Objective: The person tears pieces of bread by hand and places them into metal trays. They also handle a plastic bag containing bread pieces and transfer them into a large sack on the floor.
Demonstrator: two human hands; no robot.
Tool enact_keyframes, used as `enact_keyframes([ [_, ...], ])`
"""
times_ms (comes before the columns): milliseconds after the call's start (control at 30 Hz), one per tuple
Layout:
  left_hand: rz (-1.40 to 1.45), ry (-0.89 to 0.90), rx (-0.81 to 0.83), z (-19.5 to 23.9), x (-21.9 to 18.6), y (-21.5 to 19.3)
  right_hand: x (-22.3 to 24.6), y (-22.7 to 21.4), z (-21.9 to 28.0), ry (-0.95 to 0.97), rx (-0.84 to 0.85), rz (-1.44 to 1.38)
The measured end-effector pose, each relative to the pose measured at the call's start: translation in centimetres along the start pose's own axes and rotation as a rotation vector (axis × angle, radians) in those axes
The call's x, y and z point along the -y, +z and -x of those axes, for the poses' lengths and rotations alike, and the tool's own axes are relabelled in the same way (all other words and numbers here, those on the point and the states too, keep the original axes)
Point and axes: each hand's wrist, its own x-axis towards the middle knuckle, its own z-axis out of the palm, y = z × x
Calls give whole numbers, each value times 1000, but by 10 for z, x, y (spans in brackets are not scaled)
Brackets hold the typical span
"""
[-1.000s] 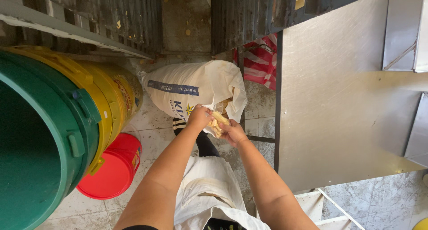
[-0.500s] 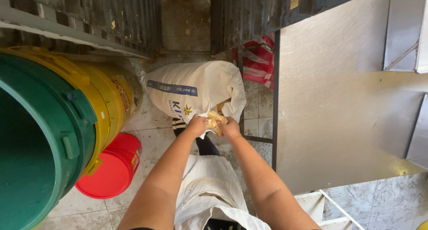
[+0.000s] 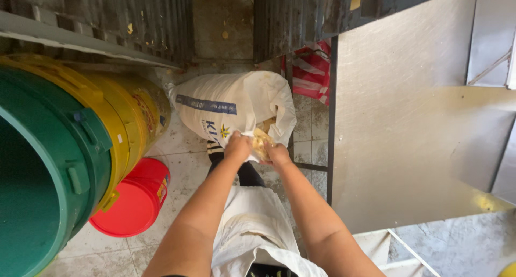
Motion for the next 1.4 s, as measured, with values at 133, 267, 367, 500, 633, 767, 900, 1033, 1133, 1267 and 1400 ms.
enact_keyframes([
  [133,-27,-90,57,-11,-7,-20,-6,-25,-3,0,141,-32],
  [267,-37,-81,95,-13,-5,-4,-9,-38,8,-22,51,90],
  [367,-19,37,47,-22,-1,7,-7,-24,12,-44,-70,128],
  [500,-151,-15,92,-20,5,18,-15,-26,20,-124,-148,134],
  [633,5,-16,49,-24,7,-3,-3,-23,13,-203,-65,106],
  [767,11,-56,64,-15,1,-9,0,-22,16,-123,-53,-3],
  [900,65,-47,18,-22,8,-5,-3,-11,14,-240,-104,22],
  [1033,46,2,-56,-19,22,13,-21,-18,25,-163,-51,60],
  [1133,79,13,-130,-22,23,5,-19,-12,24,-239,28,-51],
  [1267,209,0,-103,-8,15,5,-27,-15,32,-232,12,-193],
  [1400,183,-15,-9,-10,5,-8,-23,-5,46,-243,44,-177],
])
